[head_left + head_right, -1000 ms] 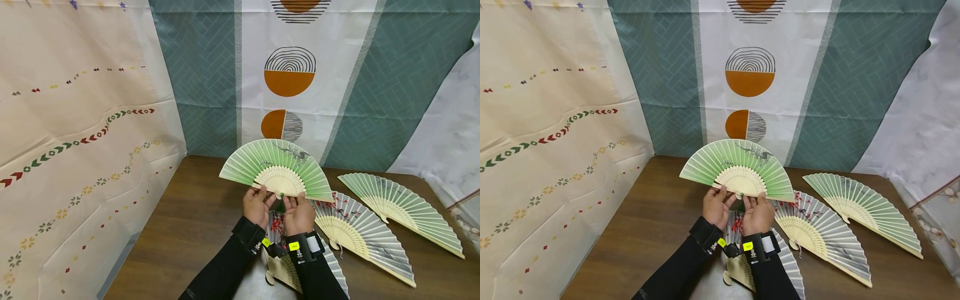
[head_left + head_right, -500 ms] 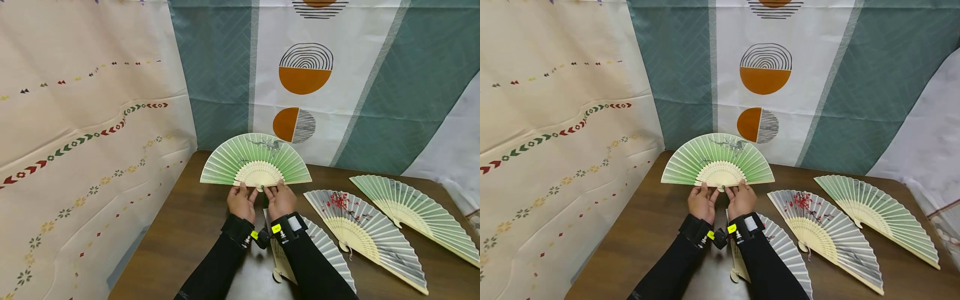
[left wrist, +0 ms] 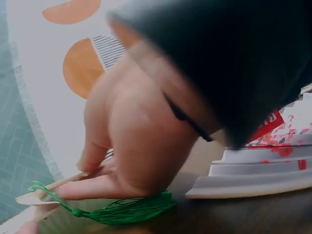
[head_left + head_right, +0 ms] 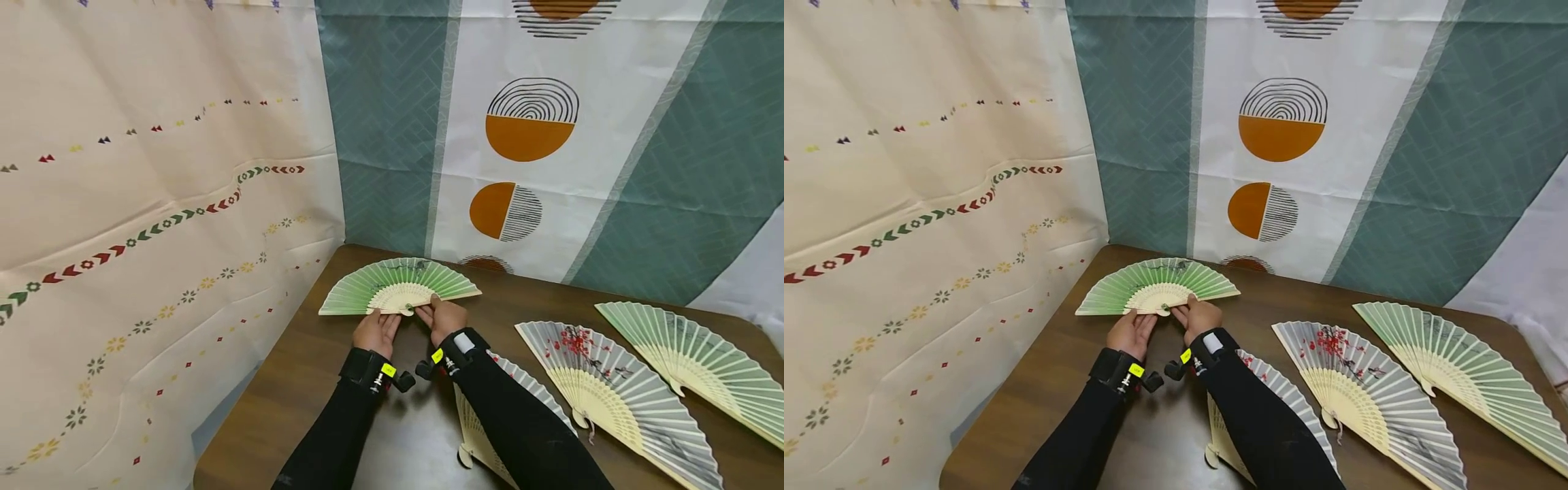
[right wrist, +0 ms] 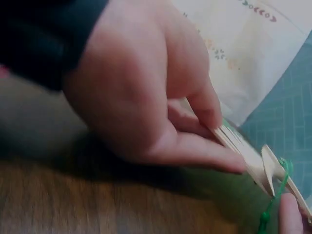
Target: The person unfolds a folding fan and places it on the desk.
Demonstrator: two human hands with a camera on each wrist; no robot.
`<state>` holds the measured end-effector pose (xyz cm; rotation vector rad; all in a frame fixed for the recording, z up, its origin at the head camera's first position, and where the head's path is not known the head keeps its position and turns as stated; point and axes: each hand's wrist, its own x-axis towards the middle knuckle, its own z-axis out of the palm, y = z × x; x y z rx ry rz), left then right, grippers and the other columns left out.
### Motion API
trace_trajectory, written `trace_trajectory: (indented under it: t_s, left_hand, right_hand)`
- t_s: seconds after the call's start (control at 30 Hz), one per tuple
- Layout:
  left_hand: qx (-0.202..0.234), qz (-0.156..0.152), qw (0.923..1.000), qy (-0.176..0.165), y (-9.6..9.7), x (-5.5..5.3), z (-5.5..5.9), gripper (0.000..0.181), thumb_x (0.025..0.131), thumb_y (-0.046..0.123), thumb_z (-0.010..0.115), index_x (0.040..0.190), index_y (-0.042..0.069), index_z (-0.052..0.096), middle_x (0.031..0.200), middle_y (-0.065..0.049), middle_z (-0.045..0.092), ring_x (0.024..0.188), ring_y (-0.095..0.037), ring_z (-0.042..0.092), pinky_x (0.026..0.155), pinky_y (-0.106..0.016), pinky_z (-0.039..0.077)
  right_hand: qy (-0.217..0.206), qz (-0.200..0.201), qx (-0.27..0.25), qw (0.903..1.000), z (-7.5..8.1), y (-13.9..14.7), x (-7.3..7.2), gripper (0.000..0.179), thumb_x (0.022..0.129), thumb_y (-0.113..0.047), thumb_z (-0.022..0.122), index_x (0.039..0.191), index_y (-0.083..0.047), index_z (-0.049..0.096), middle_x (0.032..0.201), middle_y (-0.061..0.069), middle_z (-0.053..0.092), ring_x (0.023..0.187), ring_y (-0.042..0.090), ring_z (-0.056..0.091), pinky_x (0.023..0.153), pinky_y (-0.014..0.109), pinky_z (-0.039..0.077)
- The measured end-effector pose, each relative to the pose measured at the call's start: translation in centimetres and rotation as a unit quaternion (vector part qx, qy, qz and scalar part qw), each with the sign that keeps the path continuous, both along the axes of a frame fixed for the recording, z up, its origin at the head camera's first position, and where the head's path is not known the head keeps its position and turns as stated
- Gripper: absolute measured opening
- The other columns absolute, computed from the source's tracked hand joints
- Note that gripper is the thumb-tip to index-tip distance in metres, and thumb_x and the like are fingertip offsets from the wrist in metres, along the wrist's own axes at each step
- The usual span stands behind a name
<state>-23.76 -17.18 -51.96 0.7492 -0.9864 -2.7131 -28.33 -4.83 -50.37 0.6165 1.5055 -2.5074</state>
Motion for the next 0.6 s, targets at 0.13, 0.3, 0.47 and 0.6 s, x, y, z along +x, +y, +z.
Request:
trace_trajectory:
  t_s: [0.13, 0.3, 0.47, 0.6]
  left_hand:
    - [0.008, -0.031, 0.9994, -0.011, -0.9, 0.2, 0.0, 0.056, 0.126, 0.013, 0.034, 0.175, -0.010, 0.024, 0.177, -0.041, 0.032, 0.168, -0.052, 0.039, 0.139, -0.054, 0.042]
    - [0.056, -0.050, 0.9972, -0.002, -1.6, 0.1, 0.3, 0.058, 0.126, 0.015, 0.030, 0.178, -0.006, 0.018, 0.181, -0.039, 0.026, 0.171, -0.053, 0.031, 0.141, -0.058, 0.038]
    - [0.089, -0.057, 0.9943, -0.010, -2.1, 0.6, 0.5, 0.064, 0.126, 0.018, 0.025, 0.181, -0.001, -0.001, 0.186, -0.037, 0.011, 0.174, -0.054, 0.021, 0.145, -0.059, 0.030]
    - [0.110, -0.040, 0.9929, -0.019, -2.5, 0.9, 0.3, 0.066, 0.124, 0.018, 0.022, 0.180, 0.001, -0.007, 0.185, -0.039, 0.009, 0.174, -0.055, 0.020, 0.145, -0.061, 0.028]
  right_hand:
    - [-0.027, 0.022, 0.006, 0.9994, -0.4, 0.4, -0.4, 0.051, 0.122, -0.005, 0.048, 0.169, 0.012, 0.038, 0.174, 0.033, 0.046, 0.158, 0.047, 0.055, 0.114, 0.037, 0.066]
    - [-0.037, 0.030, 0.000, 0.9989, -0.6, 0.6, -1.2, 0.053, 0.121, -0.002, 0.049, 0.169, 0.014, 0.036, 0.175, 0.033, 0.045, 0.159, 0.048, 0.053, 0.112, 0.035, 0.067]
    - [-0.046, 0.033, 0.002, 0.9984, -0.6, 0.6, -1.3, 0.052, 0.121, -0.001, 0.048, 0.169, 0.015, 0.036, 0.173, 0.034, 0.047, 0.159, 0.047, 0.054, 0.111, 0.034, 0.066]
    - [-0.048, 0.037, 0.008, 0.9981, -0.4, 0.4, -1.2, 0.052, 0.121, -0.002, 0.049, 0.168, 0.015, 0.037, 0.171, 0.036, 0.048, 0.158, 0.047, 0.054, 0.105, 0.031, 0.069]
